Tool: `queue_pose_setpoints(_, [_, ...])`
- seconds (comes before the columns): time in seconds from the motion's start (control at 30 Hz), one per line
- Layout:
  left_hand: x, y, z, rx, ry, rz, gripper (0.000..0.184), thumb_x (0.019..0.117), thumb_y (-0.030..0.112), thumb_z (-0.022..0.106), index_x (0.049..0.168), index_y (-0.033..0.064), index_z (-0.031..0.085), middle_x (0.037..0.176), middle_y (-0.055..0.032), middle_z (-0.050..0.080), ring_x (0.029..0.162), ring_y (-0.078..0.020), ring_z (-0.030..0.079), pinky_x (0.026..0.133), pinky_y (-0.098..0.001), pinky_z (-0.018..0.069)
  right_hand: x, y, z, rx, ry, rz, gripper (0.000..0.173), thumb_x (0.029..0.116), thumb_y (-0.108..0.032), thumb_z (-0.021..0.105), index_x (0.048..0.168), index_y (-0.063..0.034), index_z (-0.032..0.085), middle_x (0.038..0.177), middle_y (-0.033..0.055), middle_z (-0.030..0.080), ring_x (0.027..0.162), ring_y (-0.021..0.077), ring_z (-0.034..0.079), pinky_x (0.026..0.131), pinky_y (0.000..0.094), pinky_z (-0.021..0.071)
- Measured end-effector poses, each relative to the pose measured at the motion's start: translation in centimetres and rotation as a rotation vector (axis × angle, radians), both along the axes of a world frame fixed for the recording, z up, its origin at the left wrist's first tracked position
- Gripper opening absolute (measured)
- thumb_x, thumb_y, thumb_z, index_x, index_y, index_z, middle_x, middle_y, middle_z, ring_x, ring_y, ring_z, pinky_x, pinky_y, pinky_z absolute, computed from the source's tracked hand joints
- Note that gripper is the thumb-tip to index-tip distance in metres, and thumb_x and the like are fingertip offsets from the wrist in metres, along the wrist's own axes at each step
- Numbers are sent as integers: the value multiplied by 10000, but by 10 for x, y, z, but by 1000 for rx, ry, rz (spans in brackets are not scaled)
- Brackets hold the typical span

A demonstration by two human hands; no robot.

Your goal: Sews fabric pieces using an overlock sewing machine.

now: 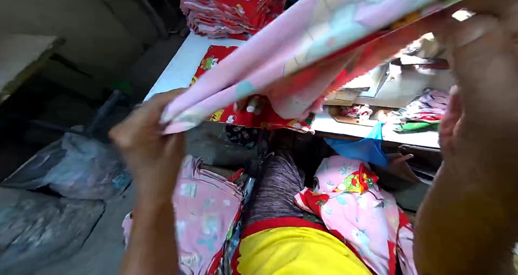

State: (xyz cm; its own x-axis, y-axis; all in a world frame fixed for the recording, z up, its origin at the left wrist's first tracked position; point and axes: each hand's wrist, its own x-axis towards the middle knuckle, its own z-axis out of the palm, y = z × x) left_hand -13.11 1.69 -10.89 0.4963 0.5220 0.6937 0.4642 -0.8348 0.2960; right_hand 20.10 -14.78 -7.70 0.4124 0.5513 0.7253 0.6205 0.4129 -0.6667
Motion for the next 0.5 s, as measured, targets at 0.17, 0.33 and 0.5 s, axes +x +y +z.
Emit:
queue_pose_setpoints(0.17, [-95,-31,37,-287,-328,-197,334,996,396,641,1140,95,661,1184,21,685,1210,-111,604,1071,-305,467,-15,25,11,-12,5,-236,236,931,-24,710,1105,112,627,972,85,692,887,78,684,799,203,567])
queue_pose_setpoints(0.33, [-116,-34,15,-704,-716,-108,239,1004,354,643,1235,295,651,1191,116,707,1124,-55,665,990,-288,562,-46,59,13,-40,-63,7,179,990,-78,645,1101,63,635,915,38,620,757,-21,575,683,114,483])
queue_pose_setpoints(0.5, [-171,-13,-19,-899,-539,173,317,1062,167,466,1330,215,627,1182,94,702,993,-22,683,840,-230,588,-117,109,-31,-289,-203,557,169,1040,-66,552,1134,0,676,974,122,710,793,160,709,713,332,619])
